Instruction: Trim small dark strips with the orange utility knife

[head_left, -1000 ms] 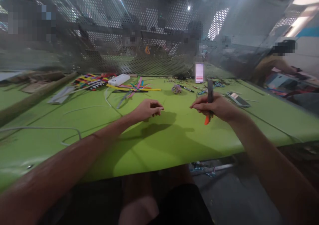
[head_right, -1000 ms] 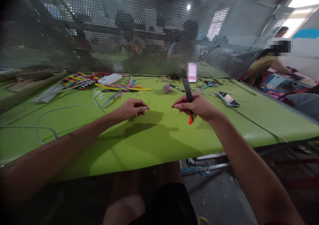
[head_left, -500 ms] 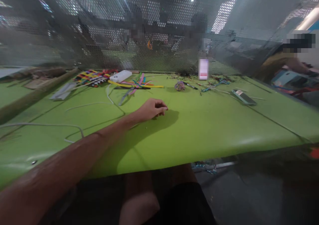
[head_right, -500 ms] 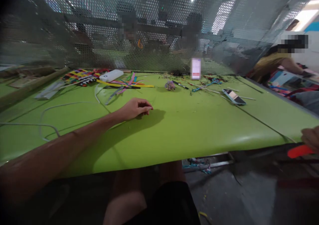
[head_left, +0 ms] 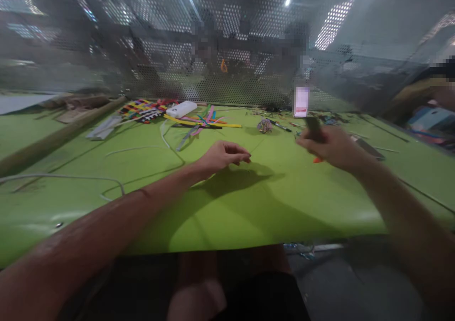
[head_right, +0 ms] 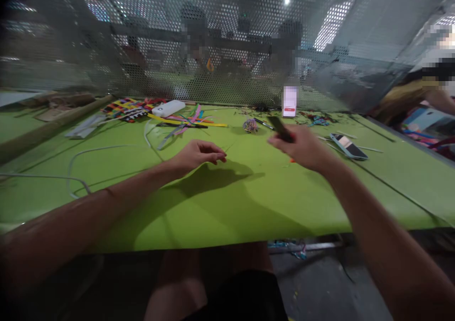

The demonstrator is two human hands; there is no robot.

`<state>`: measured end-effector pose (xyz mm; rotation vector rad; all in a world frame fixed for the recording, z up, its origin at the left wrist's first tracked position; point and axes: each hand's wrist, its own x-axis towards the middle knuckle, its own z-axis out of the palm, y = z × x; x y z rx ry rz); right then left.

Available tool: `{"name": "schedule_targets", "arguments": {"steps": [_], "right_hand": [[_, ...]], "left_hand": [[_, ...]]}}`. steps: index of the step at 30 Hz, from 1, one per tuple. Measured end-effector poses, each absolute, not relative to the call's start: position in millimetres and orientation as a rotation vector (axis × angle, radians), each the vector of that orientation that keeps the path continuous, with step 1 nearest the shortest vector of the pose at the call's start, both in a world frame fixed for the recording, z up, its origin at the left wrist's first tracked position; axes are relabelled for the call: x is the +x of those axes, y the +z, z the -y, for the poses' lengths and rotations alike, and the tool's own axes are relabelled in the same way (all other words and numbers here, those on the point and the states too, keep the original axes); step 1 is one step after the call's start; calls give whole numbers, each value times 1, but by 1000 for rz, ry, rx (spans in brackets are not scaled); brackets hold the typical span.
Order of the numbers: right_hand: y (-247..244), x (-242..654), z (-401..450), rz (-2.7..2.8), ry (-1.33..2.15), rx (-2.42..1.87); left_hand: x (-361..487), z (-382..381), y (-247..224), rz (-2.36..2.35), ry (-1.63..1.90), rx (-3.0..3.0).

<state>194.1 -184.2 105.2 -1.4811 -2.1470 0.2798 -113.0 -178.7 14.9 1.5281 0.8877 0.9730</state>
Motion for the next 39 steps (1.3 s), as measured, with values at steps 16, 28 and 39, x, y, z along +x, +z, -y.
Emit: {"name": "schedule_targets", "arguments": {"steps": [16,28,39], "right_hand": [[67,101,164,2081,691,-992],[60,127,125,1819,334,-1121],[61,118,135,1991,731,-1070]], "left_hand": [[-122,174,27,-914,907,1880],[-125,177,20,-997,842,1856],[-127,171,25,-1016,1061,1897]]}}
